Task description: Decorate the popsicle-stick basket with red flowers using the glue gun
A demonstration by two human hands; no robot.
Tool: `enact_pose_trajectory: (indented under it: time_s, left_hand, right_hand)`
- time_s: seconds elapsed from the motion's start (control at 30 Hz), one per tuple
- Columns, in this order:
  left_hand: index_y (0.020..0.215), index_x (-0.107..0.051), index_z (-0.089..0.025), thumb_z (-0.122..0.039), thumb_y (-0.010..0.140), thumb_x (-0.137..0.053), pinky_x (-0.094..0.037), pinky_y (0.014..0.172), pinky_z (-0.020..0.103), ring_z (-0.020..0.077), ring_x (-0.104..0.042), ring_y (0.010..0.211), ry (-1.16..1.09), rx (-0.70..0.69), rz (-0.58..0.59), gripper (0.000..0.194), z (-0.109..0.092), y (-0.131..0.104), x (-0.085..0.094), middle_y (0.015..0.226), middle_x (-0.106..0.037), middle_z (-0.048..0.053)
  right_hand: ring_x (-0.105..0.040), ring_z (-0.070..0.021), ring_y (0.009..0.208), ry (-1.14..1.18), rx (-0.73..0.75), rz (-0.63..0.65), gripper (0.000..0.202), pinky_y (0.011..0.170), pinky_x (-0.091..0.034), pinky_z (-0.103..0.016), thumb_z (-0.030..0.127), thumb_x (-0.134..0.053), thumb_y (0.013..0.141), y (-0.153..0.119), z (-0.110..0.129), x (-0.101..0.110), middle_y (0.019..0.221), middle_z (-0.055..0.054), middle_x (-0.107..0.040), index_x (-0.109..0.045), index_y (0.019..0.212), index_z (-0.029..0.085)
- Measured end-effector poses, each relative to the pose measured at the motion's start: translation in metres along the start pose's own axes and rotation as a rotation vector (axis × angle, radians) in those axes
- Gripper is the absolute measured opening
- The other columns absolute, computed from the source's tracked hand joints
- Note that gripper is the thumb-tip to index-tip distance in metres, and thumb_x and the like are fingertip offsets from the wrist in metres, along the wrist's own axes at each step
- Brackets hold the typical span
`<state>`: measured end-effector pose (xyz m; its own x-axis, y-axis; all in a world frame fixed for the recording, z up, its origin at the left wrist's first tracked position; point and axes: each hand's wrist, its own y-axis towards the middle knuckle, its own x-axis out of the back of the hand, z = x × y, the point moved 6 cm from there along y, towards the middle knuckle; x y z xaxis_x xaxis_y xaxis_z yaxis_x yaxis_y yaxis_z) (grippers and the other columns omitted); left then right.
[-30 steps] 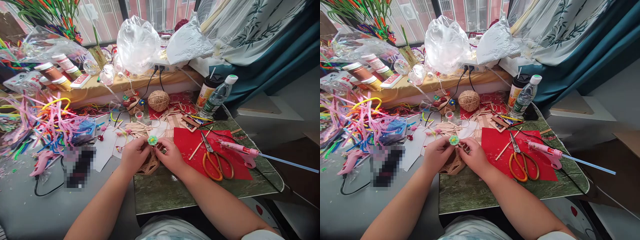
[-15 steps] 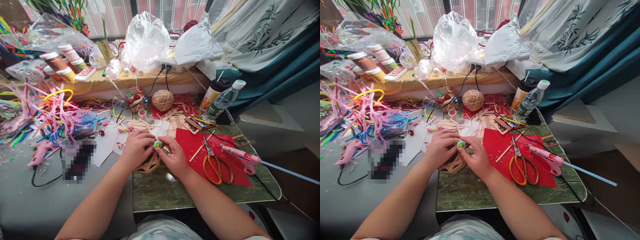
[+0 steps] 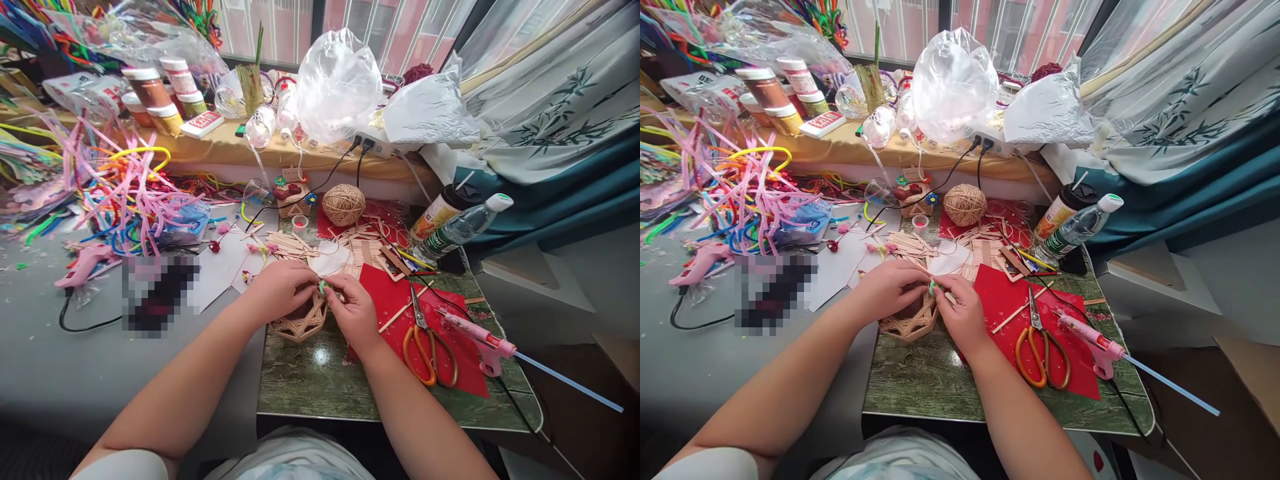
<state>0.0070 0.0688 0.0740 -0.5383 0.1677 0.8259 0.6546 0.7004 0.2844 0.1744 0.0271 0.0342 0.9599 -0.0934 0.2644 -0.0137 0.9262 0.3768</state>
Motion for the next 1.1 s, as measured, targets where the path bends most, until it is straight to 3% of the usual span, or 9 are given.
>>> enact_pose_trajectory:
  time_s: [0.17,0.3,0.47,0.6,0.7,0.8,0.9,0.97,1.1]
  left_hand:
    - [0.11,-0.079,-0.025,-0.023,0.097,-0.062,-0.055,0.093,0.041,0.0257,-0.075,0.102,-0.002,0.026,-0.002,0.022,0.002,-0.001,-0.003,0.105,-0.081,0.007]
    - [0.108,-0.079,-0.025,-0.022,0.096,-0.061,-0.055,0.09,0.04,0.0257,-0.075,0.101,-0.005,0.032,-0.012,0.022,0.002,-0.001,-0.001,0.104,-0.081,0.007]
    - [0.113,-0.077,-0.026,-0.026,0.097,-0.061,-0.054,0.092,0.039,0.0245,-0.074,0.099,-0.048,0.024,0.015,0.023,-0.001,0.0,0.0,0.103,-0.08,0.007]
    - [0.115,-0.076,-0.025,-0.039,0.095,-0.069,-0.054,0.091,0.04,0.0252,-0.071,0.098,-0.037,0.05,0.033,0.025,0.002,0.001,-0.002,0.102,-0.078,0.008]
    - [0.112,-0.076,-0.025,-0.036,0.095,-0.07,-0.054,0.092,0.04,0.0252,-0.07,0.101,-0.059,0.09,0.032,0.022,0.004,0.002,-0.005,0.104,-0.078,0.007]
    - [0.111,-0.075,-0.025,-0.034,0.093,-0.071,-0.054,0.092,0.04,0.0258,-0.07,0.103,-0.106,0.143,0.028,0.02,0.006,0.001,-0.006,0.107,-0.077,0.007]
    - [0.115,-0.074,-0.025,-0.032,0.091,-0.07,-0.055,0.09,0.04,0.0261,-0.07,0.103,-0.16,0.187,0.044,0.025,0.007,0.0,-0.006,0.11,-0.077,0.007]
    - [0.119,-0.074,-0.025,-0.033,0.091,-0.069,-0.056,0.092,0.04,0.0263,-0.071,0.107,-0.221,0.219,0.011,0.029,0.011,-0.001,-0.001,0.116,-0.077,0.008]
    - [0.114,-0.077,-0.024,-0.039,0.095,-0.066,-0.054,0.102,0.042,0.0264,-0.071,0.113,-0.339,0.358,-0.219,0.026,0.031,-0.006,0.02,0.119,-0.078,0.008]
  right_hand:
    - [-0.073,-0.0257,0.109,0.017,-0.1,0.024,0.019,0.102,-0.058,-0.045,0.034,-0.072,0.098,-0.001,-0.01,-0.004,0.113,-0.007,-0.079,-0.08,0.113,0.029]
    - [-0.075,-0.0242,0.097,0.089,-0.202,-0.009,0.021,0.091,-0.061,-0.042,0.037,-0.076,0.094,-0.004,-0.017,-0.006,0.106,-0.006,-0.08,-0.079,0.112,0.027]
    - [-0.073,-0.0237,0.103,0.106,-0.158,0.008,0.013,0.094,-0.059,-0.04,0.035,-0.077,0.094,-0.001,-0.016,-0.005,0.106,-0.006,-0.077,-0.082,0.102,0.027]
    - [-0.074,-0.0242,0.101,0.242,-0.238,0.037,0.025,0.092,-0.061,-0.041,0.037,-0.08,0.09,-0.001,-0.026,-0.006,0.11,-0.008,-0.078,-0.079,0.111,0.025]
    - [-0.075,-0.024,0.096,0.289,-0.32,0.013,0.029,0.089,-0.063,-0.041,0.038,-0.082,0.087,-0.003,-0.03,-0.007,0.105,-0.008,-0.08,-0.078,0.111,0.024]
    - [-0.075,-0.0245,0.101,0.237,-0.294,-0.004,0.02,0.094,-0.061,-0.042,0.038,-0.078,0.09,-0.004,-0.025,-0.008,0.107,-0.008,-0.079,-0.079,0.102,0.023]
    - [-0.074,-0.0241,0.102,0.246,-0.304,0.004,0.023,0.096,-0.061,-0.042,0.039,-0.076,0.091,-0.005,-0.025,-0.01,0.11,-0.008,-0.078,-0.078,0.108,0.023]
    - [-0.074,-0.0235,0.101,0.275,-0.304,-0.011,0.028,0.094,-0.062,-0.041,0.04,-0.077,0.091,-0.006,-0.027,-0.01,0.113,-0.008,-0.077,-0.076,0.115,0.024]
    - [-0.071,-0.0219,0.103,0.253,-0.211,-0.078,0.024,0.092,-0.062,-0.038,0.039,-0.072,0.096,-0.006,-0.021,-0.003,0.118,-0.008,-0.071,-0.074,0.117,0.026]
